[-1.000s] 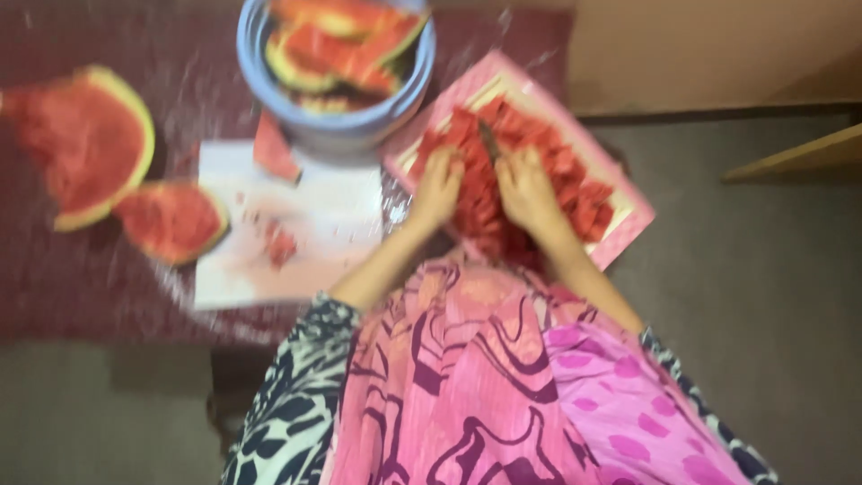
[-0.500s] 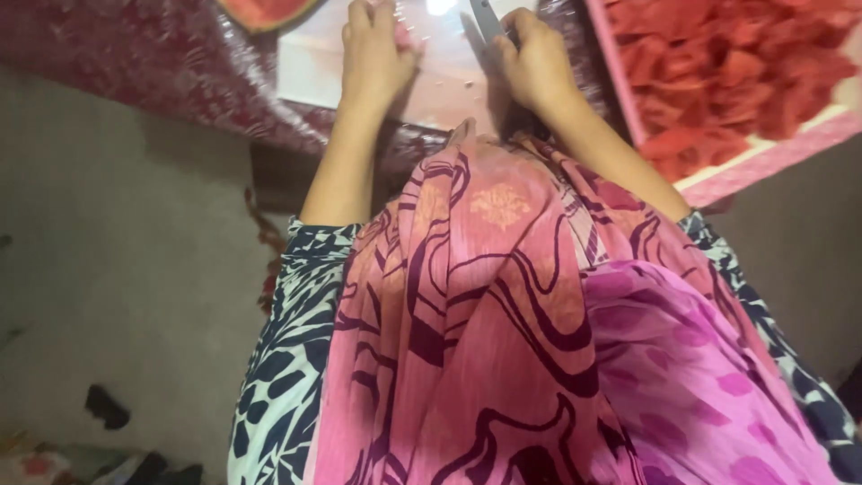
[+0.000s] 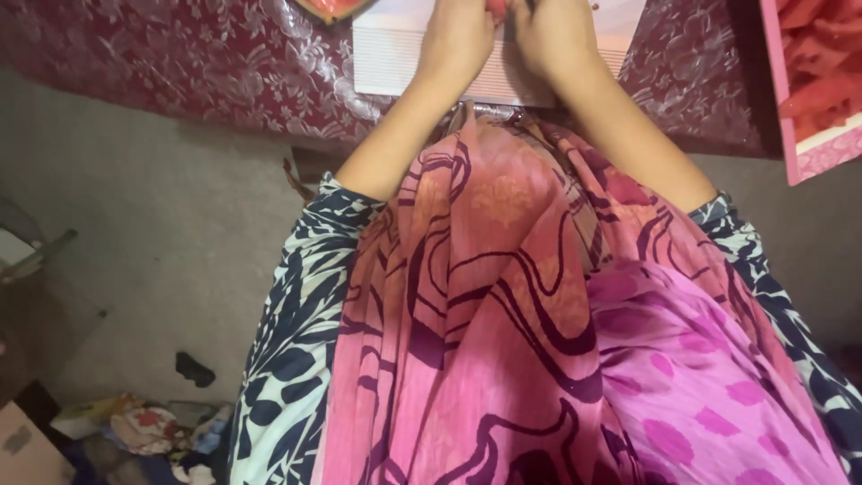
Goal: Cutting a whole watermelon into small cubes and placing them in a tray.
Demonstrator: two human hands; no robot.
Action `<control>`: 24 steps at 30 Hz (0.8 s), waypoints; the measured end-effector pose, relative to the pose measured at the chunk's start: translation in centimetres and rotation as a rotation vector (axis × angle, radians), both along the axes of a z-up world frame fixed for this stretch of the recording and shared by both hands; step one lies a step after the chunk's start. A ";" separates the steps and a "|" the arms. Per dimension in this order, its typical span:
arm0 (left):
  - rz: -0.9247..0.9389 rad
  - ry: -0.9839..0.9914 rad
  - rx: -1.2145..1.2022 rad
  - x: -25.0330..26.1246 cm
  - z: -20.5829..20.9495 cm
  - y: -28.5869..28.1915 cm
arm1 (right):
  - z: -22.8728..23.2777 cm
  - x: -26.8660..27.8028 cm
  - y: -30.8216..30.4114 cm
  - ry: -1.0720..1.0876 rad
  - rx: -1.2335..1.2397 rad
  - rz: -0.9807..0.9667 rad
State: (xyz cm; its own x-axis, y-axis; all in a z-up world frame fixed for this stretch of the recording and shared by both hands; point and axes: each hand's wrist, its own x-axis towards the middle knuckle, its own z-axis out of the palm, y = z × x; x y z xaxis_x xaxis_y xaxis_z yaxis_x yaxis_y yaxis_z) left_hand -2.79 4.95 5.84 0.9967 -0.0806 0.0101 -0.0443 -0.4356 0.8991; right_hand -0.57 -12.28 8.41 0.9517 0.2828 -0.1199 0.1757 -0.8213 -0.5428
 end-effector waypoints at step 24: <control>0.055 -0.132 -0.218 2.4 7.0 -8.4 | 6.5 -0.4 -7.6 0.024 0.422 -0.285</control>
State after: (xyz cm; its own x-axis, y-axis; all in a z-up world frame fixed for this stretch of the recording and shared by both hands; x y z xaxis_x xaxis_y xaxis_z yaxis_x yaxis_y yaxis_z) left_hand -0.43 -3.44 12.83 0.9885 -0.0077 0.1511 -0.1486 -0.2372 0.9600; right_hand -1.01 -19.91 14.94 0.9964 0.0412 -0.0740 -0.0399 -0.5427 -0.8390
